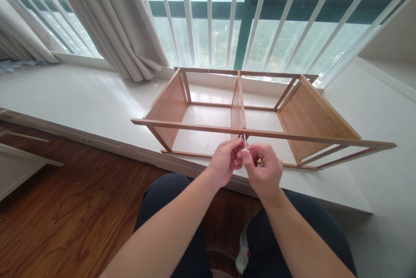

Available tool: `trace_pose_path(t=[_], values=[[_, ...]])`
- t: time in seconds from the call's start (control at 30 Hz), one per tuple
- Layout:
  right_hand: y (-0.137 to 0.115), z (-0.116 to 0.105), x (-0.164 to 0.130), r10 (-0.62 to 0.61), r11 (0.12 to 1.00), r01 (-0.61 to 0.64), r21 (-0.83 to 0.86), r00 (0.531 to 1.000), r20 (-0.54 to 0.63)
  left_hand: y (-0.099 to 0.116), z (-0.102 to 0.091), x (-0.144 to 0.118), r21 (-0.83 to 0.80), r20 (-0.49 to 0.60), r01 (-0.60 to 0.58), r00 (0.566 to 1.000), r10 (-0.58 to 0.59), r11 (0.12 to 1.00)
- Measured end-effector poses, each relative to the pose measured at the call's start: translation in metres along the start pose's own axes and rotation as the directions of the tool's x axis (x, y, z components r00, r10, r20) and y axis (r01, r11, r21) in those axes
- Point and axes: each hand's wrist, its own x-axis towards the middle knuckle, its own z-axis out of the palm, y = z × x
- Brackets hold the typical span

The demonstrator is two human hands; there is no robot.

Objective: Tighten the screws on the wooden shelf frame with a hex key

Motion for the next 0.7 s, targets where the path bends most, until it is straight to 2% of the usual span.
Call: trace_pose_path(t=[0.7], values=[[-0.0053, -0.0033, 0.0033, 0.096, 0.992, -0.096, 0.087, 0.995, 0.005, -0.0032, -0.0007, 0.0007, 0.059, 0.027, -0.01, 1.0, 0.008, 0.998]])
